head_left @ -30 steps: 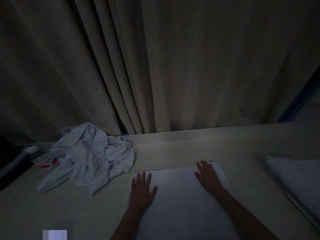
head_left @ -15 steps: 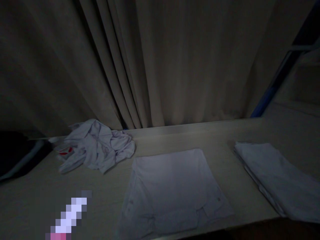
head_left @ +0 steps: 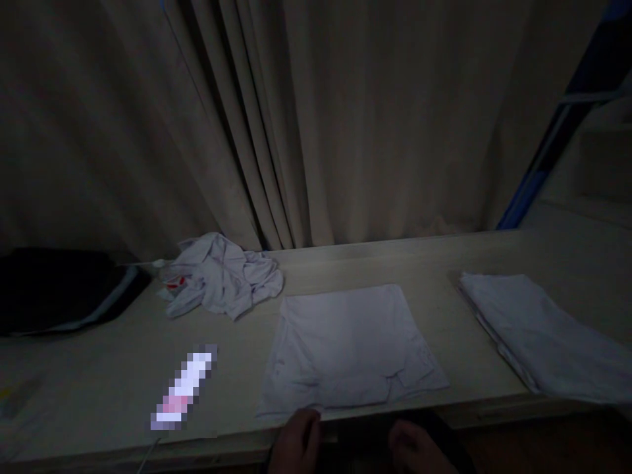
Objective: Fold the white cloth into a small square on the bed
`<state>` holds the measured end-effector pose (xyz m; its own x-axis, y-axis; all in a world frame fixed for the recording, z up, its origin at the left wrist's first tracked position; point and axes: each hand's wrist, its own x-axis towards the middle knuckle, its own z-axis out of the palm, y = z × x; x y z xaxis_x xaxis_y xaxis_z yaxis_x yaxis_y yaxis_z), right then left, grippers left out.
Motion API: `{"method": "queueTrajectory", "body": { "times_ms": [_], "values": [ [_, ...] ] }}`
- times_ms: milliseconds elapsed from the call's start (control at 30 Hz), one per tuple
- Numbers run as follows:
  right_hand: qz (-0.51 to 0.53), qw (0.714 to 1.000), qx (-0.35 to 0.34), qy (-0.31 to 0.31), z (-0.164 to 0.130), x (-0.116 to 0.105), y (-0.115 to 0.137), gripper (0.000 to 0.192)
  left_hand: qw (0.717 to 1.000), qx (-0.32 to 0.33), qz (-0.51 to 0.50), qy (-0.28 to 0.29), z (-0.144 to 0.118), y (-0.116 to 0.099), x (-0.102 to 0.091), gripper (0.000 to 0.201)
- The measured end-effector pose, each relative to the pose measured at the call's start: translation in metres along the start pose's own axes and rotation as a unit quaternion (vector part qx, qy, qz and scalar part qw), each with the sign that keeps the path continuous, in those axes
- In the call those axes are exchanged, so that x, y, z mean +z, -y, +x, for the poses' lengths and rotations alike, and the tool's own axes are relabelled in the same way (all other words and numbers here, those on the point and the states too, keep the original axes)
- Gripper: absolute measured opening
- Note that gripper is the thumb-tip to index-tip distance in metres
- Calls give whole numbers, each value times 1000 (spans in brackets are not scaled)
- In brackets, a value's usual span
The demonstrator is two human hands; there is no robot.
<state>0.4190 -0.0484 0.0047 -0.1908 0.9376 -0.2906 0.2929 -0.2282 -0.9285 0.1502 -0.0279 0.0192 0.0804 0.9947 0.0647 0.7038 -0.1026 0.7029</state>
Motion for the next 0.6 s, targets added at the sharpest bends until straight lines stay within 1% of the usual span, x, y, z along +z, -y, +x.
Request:
{"method": "queueTrajectory", "body": {
  "times_ms": [33,67,133,167,233,300,333,367,433,533,600],
  "values": [
    [-32,999,1,-39,6,-12,-1,16,997,36,66,-35,9,12,-8,30],
    [-76,994,-12,-75,13,-25,-3,19,986,72,135,-70,18,24,-15,29],
    [-175,973,-60,-139,29,-50,-8,23,946,147,264,-121,34,48,-23,30],
    [-226,957,-88,-161,38,-60,-12,27,920,178,319,-139,41,57,-25,33],
    [-324,915,-139,-196,55,-74,-25,35,871,227,405,-158,50,69,-22,40],
    [-413,867,-183,-209,70,-80,-42,41,831,259,463,-166,53,75,-16,44],
    [-449,846,-195,-211,75,-80,-51,43,817,270,482,-167,53,77,-13,45],
    [-478,829,-200,-210,79,-80,-60,45,806,277,495,-167,52,80,-11,45],
    [-520,805,-198,-205,81,-79,-76,50,794,284,510,-167,49,87,-7,43],
    [-549,790,-191,-195,77,-79,-90,53,790,280,520,-161,45,99,-6,42],
    [-556,787,-189,-189,74,-80,-93,54,794,277,518,-157,45,102,-6,41]
  ]
}}
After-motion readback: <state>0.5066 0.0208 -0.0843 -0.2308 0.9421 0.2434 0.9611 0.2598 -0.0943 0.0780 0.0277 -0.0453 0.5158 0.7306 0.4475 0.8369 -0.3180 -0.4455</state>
